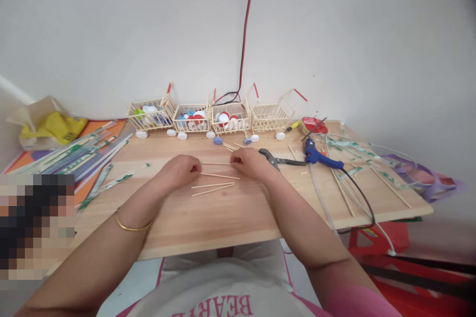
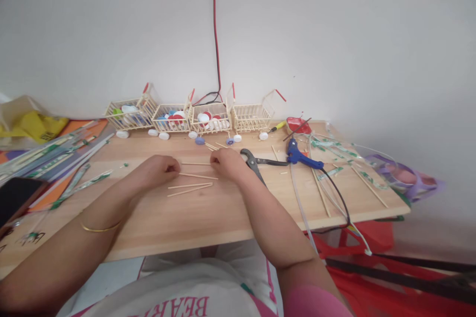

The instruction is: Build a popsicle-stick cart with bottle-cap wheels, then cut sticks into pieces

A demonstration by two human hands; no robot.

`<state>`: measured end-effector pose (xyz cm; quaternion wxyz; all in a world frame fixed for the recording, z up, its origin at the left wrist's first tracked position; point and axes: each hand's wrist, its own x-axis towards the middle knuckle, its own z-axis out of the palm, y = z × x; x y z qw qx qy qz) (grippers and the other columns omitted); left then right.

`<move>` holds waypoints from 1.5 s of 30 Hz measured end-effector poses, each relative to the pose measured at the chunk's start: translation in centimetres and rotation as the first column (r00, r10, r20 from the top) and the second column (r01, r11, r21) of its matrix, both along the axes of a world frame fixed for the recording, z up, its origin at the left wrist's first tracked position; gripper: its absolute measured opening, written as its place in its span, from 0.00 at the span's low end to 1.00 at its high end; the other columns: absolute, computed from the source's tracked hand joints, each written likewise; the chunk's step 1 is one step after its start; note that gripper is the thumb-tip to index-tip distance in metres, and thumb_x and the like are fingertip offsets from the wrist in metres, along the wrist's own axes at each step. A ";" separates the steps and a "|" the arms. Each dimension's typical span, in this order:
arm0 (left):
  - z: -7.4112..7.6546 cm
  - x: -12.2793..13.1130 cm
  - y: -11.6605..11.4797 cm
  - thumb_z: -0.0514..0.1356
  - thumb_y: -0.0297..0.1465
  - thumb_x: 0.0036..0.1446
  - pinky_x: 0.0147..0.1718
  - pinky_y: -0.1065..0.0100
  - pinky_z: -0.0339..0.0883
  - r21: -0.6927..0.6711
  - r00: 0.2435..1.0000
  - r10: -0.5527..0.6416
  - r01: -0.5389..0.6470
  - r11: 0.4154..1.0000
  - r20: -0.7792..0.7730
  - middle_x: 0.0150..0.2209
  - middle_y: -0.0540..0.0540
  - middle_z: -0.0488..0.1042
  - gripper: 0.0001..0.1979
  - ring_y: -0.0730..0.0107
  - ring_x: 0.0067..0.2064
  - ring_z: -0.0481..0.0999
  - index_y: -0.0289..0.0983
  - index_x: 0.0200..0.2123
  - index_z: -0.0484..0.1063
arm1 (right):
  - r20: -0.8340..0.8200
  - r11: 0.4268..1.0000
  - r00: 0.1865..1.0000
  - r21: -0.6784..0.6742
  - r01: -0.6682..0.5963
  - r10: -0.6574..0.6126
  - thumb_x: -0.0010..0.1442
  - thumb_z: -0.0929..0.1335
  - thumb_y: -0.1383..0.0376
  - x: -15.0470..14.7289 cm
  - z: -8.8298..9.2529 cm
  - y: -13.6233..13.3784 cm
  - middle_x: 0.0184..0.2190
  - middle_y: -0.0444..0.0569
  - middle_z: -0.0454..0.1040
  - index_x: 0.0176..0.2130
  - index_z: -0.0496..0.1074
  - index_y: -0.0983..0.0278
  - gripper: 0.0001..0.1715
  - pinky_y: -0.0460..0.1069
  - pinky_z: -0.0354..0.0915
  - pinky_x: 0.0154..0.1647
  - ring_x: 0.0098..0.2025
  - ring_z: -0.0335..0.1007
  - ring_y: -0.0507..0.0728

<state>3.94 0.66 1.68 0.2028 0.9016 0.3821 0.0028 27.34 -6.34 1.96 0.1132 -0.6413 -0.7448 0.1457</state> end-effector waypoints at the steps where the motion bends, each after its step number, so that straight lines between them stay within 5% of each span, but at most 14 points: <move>1: 0.0 0.0 0.0 0.55 0.29 0.50 0.29 0.69 0.58 0.003 1.000 0.001 -0.001 1.000 0.001 0.29 0.47 0.77 0.08 0.67 0.30 0.72 0.37 0.27 0.75 | 0.000 1.000 1.000 -0.001 0.004 -0.004 0.56 0.67 0.70 0.0 0.1 0.0 0.32 0.49 0.79 0.33 0.77 0.65 0.08 0.45 0.56 0.32 0.34 0.70 0.54; 24: 0.2 0.0 -0.1 0.55 0.30 0.50 0.30 0.70 0.60 0.012 1.000 -0.008 0.008 1.000 -0.005 0.30 0.46 0.78 0.09 0.66 0.31 0.73 0.37 0.28 0.76 | -0.086 0.999 0.996 0.033 0.034 -0.031 0.56 0.66 0.71 0.9 0.3 0.0 0.33 0.50 0.78 0.35 0.77 0.66 0.09 0.45 0.59 0.34 0.34 0.70 0.53; 45: 0.5 0.2 -0.3 0.55 0.30 0.49 0.30 0.70 0.61 -0.005 1.000 0.001 -0.001 1.000 0.007 0.31 0.46 0.78 0.10 0.67 0.31 0.73 0.36 0.29 0.77 | 0.026 0.998 0.999 -0.043 0.040 -0.039 0.54 0.66 0.71 0.7 -0.1 0.0 0.33 0.50 0.79 0.32 0.77 0.64 0.09 0.45 0.59 0.34 0.35 0.72 0.55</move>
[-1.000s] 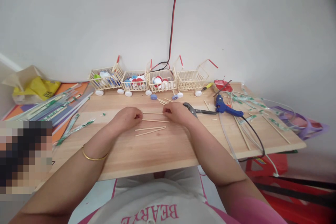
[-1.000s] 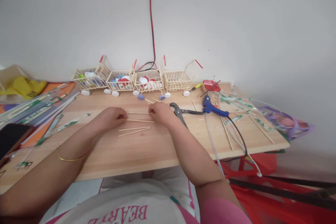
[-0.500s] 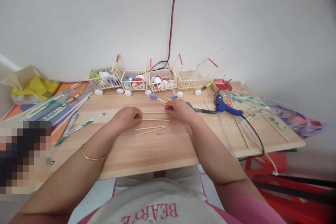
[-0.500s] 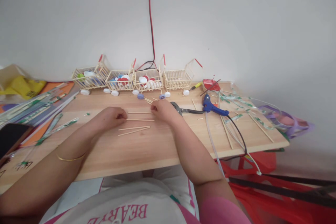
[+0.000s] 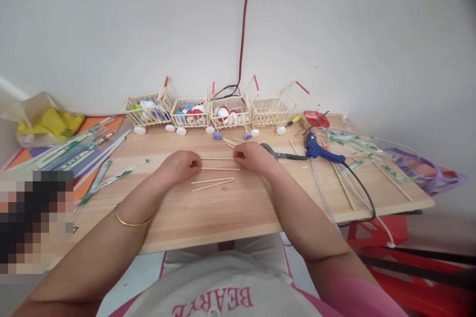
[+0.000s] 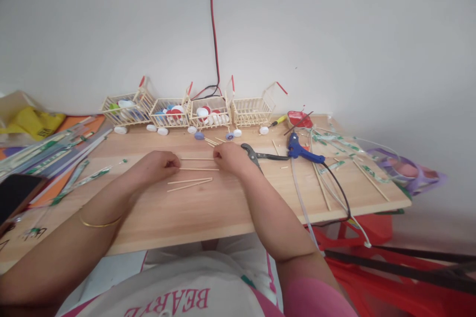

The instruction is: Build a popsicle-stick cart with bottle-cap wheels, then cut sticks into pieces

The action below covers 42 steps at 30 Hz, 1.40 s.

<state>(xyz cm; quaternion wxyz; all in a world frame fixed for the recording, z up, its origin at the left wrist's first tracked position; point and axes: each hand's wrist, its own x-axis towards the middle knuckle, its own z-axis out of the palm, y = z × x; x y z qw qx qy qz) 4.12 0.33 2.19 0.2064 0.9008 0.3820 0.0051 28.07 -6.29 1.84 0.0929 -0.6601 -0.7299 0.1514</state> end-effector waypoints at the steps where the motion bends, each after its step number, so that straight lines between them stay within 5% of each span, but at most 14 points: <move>1: 0.0 0.0 0.0 0.55 0.30 0.49 0.30 0.70 0.61 0.000 1.000 0.000 0.000 1.000 0.003 0.31 0.46 0.78 0.09 0.67 0.31 0.73 0.36 0.29 0.77 | 0.001 1.000 1.000 -0.002 -0.002 0.002 0.54 0.66 0.71 0.0 0.0 0.0 0.33 0.50 0.79 0.32 0.77 0.64 0.09 0.45 0.59 0.34 0.35 0.72 0.55; 34: -0.3 -0.2 0.1 0.55 0.29 0.49 0.29 0.70 0.59 -0.017 1.000 0.001 0.000 1.000 0.022 0.29 0.47 0.77 0.08 0.67 0.30 0.73 0.36 0.28 0.75 | -0.015 1.000 1.000 0.014 -0.004 0.005 0.55 0.66 0.70 0.2 0.5 -0.1 0.34 0.50 0.79 0.32 0.77 0.64 0.09 0.46 0.58 0.35 0.36 0.71 0.55; 42: -0.4 -0.3 0.2 0.55 0.30 0.49 0.29 0.69 0.60 -0.025 0.999 0.008 -0.007 1.000 0.036 0.29 0.47 0.77 0.09 0.67 0.30 0.73 0.36 0.28 0.75 | 0.041 0.980 0.984 0.104 0.168 -0.173 0.58 0.64 0.70 1.7 1.0 0.2 0.35 0.51 0.79 0.35 0.76 0.64 0.11 0.46 0.58 0.36 0.38 0.72 0.55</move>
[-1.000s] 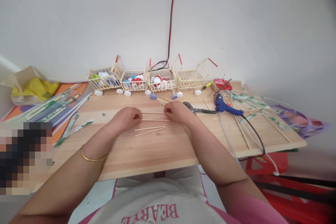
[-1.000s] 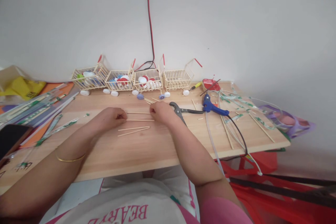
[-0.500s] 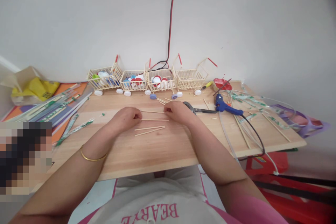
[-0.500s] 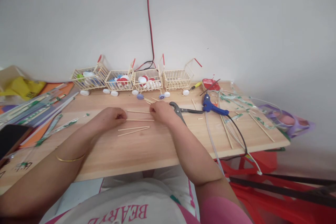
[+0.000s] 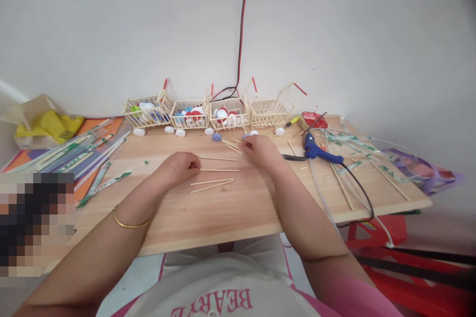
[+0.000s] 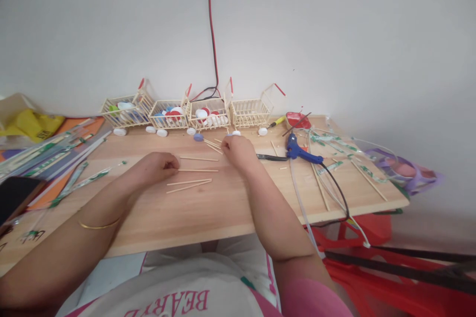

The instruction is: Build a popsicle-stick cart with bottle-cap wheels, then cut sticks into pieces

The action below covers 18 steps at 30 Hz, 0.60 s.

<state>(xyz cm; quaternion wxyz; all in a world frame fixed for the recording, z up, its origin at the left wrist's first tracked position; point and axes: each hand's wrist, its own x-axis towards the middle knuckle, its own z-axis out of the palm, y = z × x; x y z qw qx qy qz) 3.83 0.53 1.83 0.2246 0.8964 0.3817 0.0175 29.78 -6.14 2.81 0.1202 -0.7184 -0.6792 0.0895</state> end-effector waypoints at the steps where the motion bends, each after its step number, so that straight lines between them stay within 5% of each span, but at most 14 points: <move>1: 0.0 0.0 0.0 0.55 0.30 0.49 0.29 0.69 0.60 -0.003 1.000 0.003 -0.003 1.000 0.000 0.29 0.46 0.78 0.09 0.67 0.30 0.73 0.36 0.28 0.75 | 0.021 1.000 1.000 -0.017 0.011 -0.011 0.58 0.63 0.70 -0.2 0.0 0.0 0.35 0.51 0.79 0.35 0.76 0.64 0.12 0.46 0.58 0.36 0.38 0.72 0.55; 18: -0.1 -0.1 0.2 0.58 0.32 0.47 0.27 0.70 0.59 -0.076 0.995 0.033 -0.026 0.997 0.091 0.26 0.48 0.76 0.07 0.68 0.28 0.72 0.36 0.26 0.75 | 0.120 0.997 0.992 -0.059 0.039 -0.031 0.63 0.61 0.68 -2.1 0.0 0.0 0.39 0.57 0.78 0.38 0.73 0.67 0.12 0.49 0.59 0.39 0.41 0.72 0.59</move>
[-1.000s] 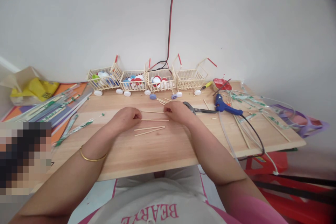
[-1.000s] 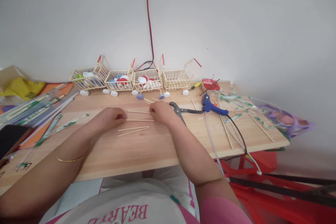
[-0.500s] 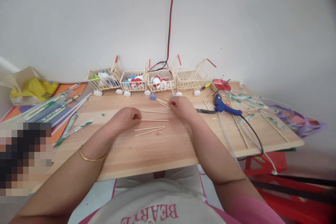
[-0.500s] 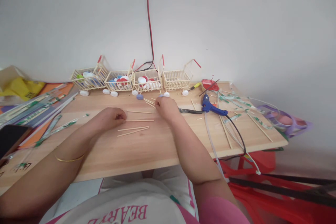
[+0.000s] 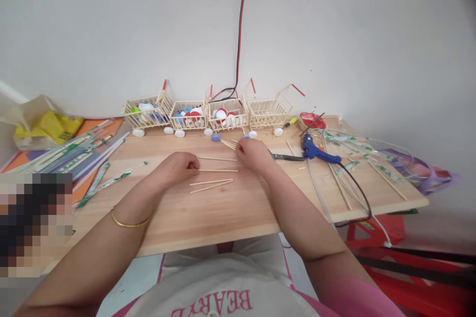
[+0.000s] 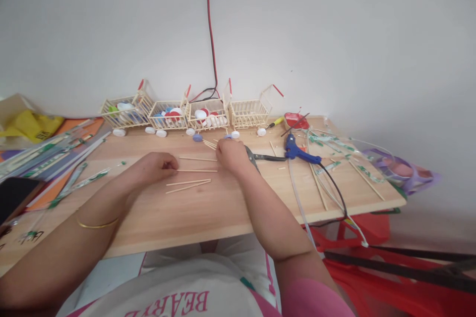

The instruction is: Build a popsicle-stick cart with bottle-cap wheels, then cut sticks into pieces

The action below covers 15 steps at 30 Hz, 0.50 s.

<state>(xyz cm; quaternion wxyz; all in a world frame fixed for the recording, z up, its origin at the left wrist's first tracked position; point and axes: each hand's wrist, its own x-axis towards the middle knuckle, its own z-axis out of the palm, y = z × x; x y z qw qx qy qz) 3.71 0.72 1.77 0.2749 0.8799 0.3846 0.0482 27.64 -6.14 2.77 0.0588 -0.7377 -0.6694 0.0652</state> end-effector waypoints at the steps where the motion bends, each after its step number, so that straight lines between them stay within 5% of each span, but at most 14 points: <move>1: 0.2 0.0 0.0 0.58 0.33 0.48 0.28 0.70 0.60 -0.001 0.999 0.022 -0.022 1.000 0.050 0.26 0.48 0.76 0.07 0.68 0.28 0.72 0.36 0.26 0.75 | -0.019 0.999 1.000 0.025 -0.024 0.024 0.64 0.60 0.68 0.0 0.3 -0.1 0.40 0.56 0.77 0.39 0.72 0.66 0.12 0.48 0.59 0.39 0.41 0.72 0.58; 7: 1.5 0.4 -0.6 0.58 0.40 0.53 0.30 0.69 0.63 0.028 0.887 0.234 -0.266 0.963 0.398 0.30 0.46 0.77 0.14 0.69 0.29 0.71 0.36 0.34 0.76 | -0.244 0.920 0.896 0.229 -0.318 0.370 0.62 0.60 0.72 -0.5 0.7 -0.5 0.33 0.50 0.74 0.35 0.69 0.66 0.10 0.47 0.57 0.36 0.35 0.66 0.55; 11: 1.5 1.1 -1.4 0.59 0.39 0.54 0.35 0.69 0.64 -0.006 0.900 0.100 -0.107 0.994 0.425 0.33 0.45 0.78 0.13 0.67 0.34 0.74 0.36 0.33 0.77 | -0.380 0.844 0.761 0.339 -0.415 0.526 0.61 0.61 0.72 -1.1 -0.4 -0.5 0.34 0.50 0.73 0.36 0.69 0.66 0.08 0.47 0.59 0.38 0.36 0.65 0.54; 15: 0.8 1.9 -2.3 0.59 0.37 0.52 0.30 0.70 0.62 -0.147 0.911 0.087 -0.030 0.989 0.403 0.28 0.48 0.77 0.12 0.70 0.29 0.71 0.35 0.32 0.78 | -0.525 0.843 0.667 0.413 -0.345 0.529 0.58 0.63 0.72 -1.8 -1.4 -0.3 0.34 0.48 0.73 0.37 0.70 0.65 0.08 0.47 0.61 0.38 0.36 0.67 0.53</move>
